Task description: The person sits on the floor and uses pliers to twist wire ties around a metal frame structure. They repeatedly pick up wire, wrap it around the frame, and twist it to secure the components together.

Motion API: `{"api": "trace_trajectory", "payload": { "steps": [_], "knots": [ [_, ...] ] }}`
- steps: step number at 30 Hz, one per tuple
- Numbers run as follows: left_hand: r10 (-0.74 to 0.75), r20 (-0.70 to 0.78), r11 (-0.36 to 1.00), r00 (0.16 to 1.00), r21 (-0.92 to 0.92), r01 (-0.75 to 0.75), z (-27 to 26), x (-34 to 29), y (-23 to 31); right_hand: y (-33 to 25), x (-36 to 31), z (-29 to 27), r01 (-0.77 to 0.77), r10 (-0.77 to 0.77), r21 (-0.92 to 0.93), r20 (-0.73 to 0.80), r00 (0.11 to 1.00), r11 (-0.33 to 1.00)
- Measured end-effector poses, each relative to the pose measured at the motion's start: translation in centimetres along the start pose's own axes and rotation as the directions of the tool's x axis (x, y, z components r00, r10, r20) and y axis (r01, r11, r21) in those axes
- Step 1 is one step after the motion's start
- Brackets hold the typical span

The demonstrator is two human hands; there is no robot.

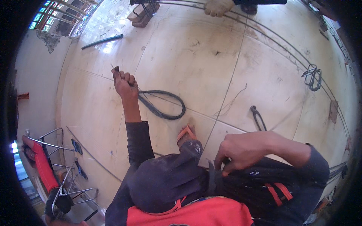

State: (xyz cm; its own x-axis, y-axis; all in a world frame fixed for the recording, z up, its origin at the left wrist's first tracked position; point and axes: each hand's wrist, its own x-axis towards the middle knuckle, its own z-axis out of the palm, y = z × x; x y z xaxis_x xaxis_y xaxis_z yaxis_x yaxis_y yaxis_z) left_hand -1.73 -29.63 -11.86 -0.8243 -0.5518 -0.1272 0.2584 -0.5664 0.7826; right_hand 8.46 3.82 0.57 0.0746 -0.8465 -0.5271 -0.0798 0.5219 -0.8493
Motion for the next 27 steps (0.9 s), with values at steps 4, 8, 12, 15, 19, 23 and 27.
{"api": "trace_trajectory", "payload": {
  "steps": [4,8,12,15,19,23,27],
  "knots": [
    [-0.041,-0.008,0.997,0.999,0.072,0.041,-1.5,-0.8,1.2,-2.7,-3.6,-4.5,0.517,-0.518,-0.207,-0.627,0.582,0.831],
    [-0.194,0.052,0.974,0.980,-0.112,0.199,-1.2,-1.0,0.6,2.6,-4.9,-9.2,-0.166,-0.350,-0.323,-0.921,-0.171,0.932],
    [-0.238,0.081,0.951,0.968,-0.184,0.249,-0.3,-0.8,-0.1,13.2,-2.9,-5.1,-0.785,0.101,-0.215,-0.938,0.332,0.581],
    [-0.166,0.079,0.985,0.983,-0.029,0.168,0.8,-0.9,-1.8,10.7,1.5,1.4,-0.395,0.322,-0.262,-0.281,0.904,0.881],
    [-0.102,-0.033,0.984,0.994,0.142,0.106,-0.5,-1.2,-0.2,-0.9,0.7,-1.1,0.346,-0.329,0.135,-0.134,0.935,0.929],
    [-0.165,0.002,0.975,0.986,0.152,0.162,0.0,-1.7,-0.4,-4.0,-3.5,-6.1,0.157,-0.126,-0.075,-0.930,0.344,0.985],
    [-0.154,0.103,0.986,0.983,0.082,0.146,1.0,-2.3,-1.3,8.0,-4.6,-9.6,-0.689,-0.246,-0.260,-0.962,0.122,0.676]
  ]
}}
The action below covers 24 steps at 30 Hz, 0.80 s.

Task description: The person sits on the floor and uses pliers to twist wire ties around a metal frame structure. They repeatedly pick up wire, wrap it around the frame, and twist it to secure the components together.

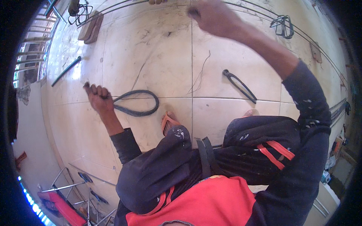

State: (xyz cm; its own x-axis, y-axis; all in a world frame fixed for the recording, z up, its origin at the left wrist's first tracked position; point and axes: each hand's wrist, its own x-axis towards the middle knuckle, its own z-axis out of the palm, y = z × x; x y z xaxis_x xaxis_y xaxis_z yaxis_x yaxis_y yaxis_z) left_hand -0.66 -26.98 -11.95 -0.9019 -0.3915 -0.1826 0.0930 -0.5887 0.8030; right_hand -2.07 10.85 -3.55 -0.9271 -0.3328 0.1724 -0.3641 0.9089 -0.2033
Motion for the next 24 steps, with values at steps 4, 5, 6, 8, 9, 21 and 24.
{"api": "trace_trajectory", "payload": {
  "steps": [4,5,6,8,9,21,24],
  "knots": [
    [0.196,-0.039,0.981,0.980,-0.004,-0.196,0.0,0.3,2.6,-3.7,-8.2,7.3,0.012,-0.026,0.024,0.722,0.691,1.000],
    [0.251,-0.072,0.966,0.965,0.075,-0.246,0.4,0.3,2.4,-6.6,-9.6,7.0,0.093,-0.176,0.149,0.855,0.488,0.984],
    [0.290,-0.092,0.950,0.953,0.150,-0.274,1.3,0.4,1.4,-8.4,-10.3,5.9,0.098,-0.451,0.440,0.859,0.241,0.892],
    [0.342,-0.094,0.908,0.935,0.288,-0.304,1.0,0.5,0.7,-11.3,-8.9,0.3,-0.237,-0.772,0.796,0.601,0.206,0.557],
    [0.369,-0.081,0.882,0.926,0.345,-0.321,0.0,1.0,1.0,-11.8,-7.3,-1.6,-0.261,-0.806,0.850,0.520,0.283,0.457],
    [0.145,-0.134,0.988,0.980,-0.037,-0.151,-1.0,1.6,2.3,-1.5,-6.3,8.7,0.005,-0.057,0.073,0.740,0.670,0.997],
    [0.129,-0.185,0.987,0.974,-0.072,-0.144,-1.5,3.0,1.1,-9.6,-9.1,4.3,-0.132,-0.671,0.695,0.718,0.187,0.707]
  ]
}}
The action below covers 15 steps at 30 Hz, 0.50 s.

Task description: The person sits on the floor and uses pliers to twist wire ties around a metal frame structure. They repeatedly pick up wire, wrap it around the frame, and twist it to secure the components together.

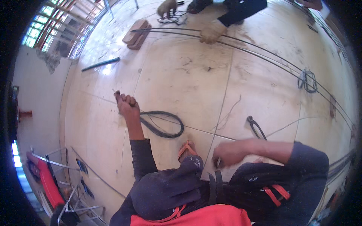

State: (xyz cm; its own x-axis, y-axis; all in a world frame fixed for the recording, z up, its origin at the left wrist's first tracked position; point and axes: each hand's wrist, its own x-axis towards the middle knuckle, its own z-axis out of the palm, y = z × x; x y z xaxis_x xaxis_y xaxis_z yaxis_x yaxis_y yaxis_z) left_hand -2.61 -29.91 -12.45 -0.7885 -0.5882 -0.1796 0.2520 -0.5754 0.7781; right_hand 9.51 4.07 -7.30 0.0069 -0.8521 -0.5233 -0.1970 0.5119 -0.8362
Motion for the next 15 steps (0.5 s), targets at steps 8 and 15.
{"api": "trace_trajectory", "payload": {
  "steps": [8,15],
  "knots": [
    [-0.144,0.008,0.990,0.990,-0.012,0.144,-3.3,-0.4,-0.1,-7.1,-6.7,-10.1,0.220,0.132,0.245,-0.894,0.428,0.944],
    [-0.102,-0.033,0.985,0.994,-0.144,0.096,-0.9,-0.4,-1.1,5.2,-0.7,-0.3,-0.481,0.364,-0.299,-0.370,0.854,0.824]
  ]
}}
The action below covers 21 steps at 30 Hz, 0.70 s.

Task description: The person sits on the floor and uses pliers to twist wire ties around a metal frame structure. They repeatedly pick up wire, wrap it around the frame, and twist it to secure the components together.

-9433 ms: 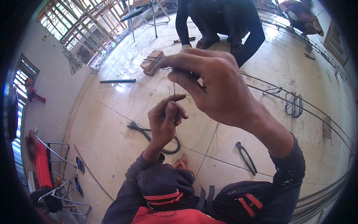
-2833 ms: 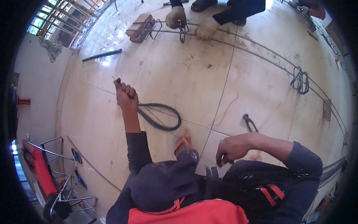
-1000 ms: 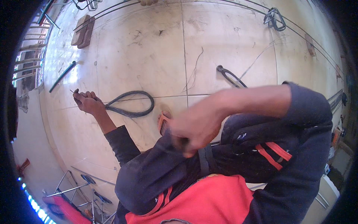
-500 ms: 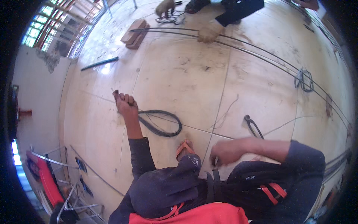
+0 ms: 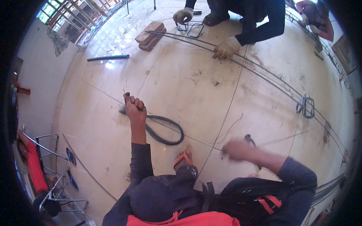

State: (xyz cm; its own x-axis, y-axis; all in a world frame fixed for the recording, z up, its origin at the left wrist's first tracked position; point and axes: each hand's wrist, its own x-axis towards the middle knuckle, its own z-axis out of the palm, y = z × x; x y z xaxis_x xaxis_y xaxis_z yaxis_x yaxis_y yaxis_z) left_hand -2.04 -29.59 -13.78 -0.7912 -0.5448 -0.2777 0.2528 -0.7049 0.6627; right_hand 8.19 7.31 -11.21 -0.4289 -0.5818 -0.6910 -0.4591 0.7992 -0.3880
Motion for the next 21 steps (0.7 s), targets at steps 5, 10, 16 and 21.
{"api": "trace_trajectory", "payload": {
  "steps": [5,10,16,21],
  "knots": [
    [0.155,0.038,0.948,0.987,0.276,-0.160,-1.6,0.8,-0.3,-9.5,-5.8,-12.4,0.438,-0.567,0.677,-0.038,0.823,0.591],
    [-0.017,0.139,0.903,0.990,0.427,-0.044,-0.6,-0.8,-1.5,-3.3,-4.9,-16.8,0.178,0.241,0.369,-0.836,0.493,0.912],
    [-0.045,0.226,0.920,0.973,0.389,-0.048,0.3,-1.1,-1.5,4.7,0.0,-1.1,-0.187,0.180,-0.025,-0.170,0.969,0.982],
    [0.002,0.154,0.912,0.988,0.405,-0.065,-0.6,-0.4,-2.4,-8.6,-4.5,-8.5,0.419,-0.689,0.685,0.168,0.705,0.596]
  ]
}}
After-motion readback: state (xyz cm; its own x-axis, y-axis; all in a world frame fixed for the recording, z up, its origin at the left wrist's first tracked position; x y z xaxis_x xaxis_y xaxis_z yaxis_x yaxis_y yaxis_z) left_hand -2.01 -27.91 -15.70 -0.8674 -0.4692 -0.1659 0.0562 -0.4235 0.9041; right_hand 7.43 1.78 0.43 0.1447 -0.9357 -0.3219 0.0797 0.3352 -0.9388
